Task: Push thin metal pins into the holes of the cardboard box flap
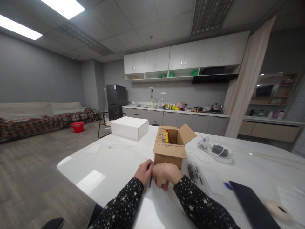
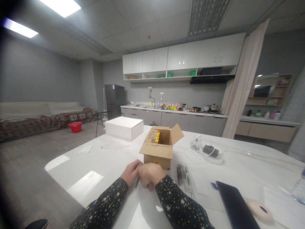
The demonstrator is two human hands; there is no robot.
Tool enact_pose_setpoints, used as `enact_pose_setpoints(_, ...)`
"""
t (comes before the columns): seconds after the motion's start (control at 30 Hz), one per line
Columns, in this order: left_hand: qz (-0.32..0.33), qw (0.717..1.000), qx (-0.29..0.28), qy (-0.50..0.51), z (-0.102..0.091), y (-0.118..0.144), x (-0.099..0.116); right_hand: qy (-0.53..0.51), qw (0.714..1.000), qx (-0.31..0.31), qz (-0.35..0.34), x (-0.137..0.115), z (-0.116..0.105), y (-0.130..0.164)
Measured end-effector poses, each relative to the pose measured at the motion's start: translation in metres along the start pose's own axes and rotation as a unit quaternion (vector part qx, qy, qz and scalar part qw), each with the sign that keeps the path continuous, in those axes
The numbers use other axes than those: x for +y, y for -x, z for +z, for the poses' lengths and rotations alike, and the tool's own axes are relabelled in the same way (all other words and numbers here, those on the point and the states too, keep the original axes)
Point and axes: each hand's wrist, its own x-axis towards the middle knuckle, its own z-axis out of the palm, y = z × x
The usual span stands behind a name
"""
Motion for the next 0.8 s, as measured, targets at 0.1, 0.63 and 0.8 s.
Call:
enact_pose_setpoints(0.1, -0.002, 1.0, 0.0, 0.003, 0.0, 0.0, 0.001, -0.007, 1.0, 0.005, -0.005, 0.001, 0.001, -0.002)
enact_pose_setpoints(0.63, 0.004, 1.0, 0.004, 0.01, 0.0, -0.001, -0.002, -0.048, 0.994, 0.01, -0.098, 0.016, 0.005, -0.017)
enact_pose_setpoints(0.8, 0.001, 1.0, 0.007, 0.005, 0.0, -0.001, -0.003, -0.023, 0.991, 0.026, -0.129, 0.015, 0.001, -0.011)
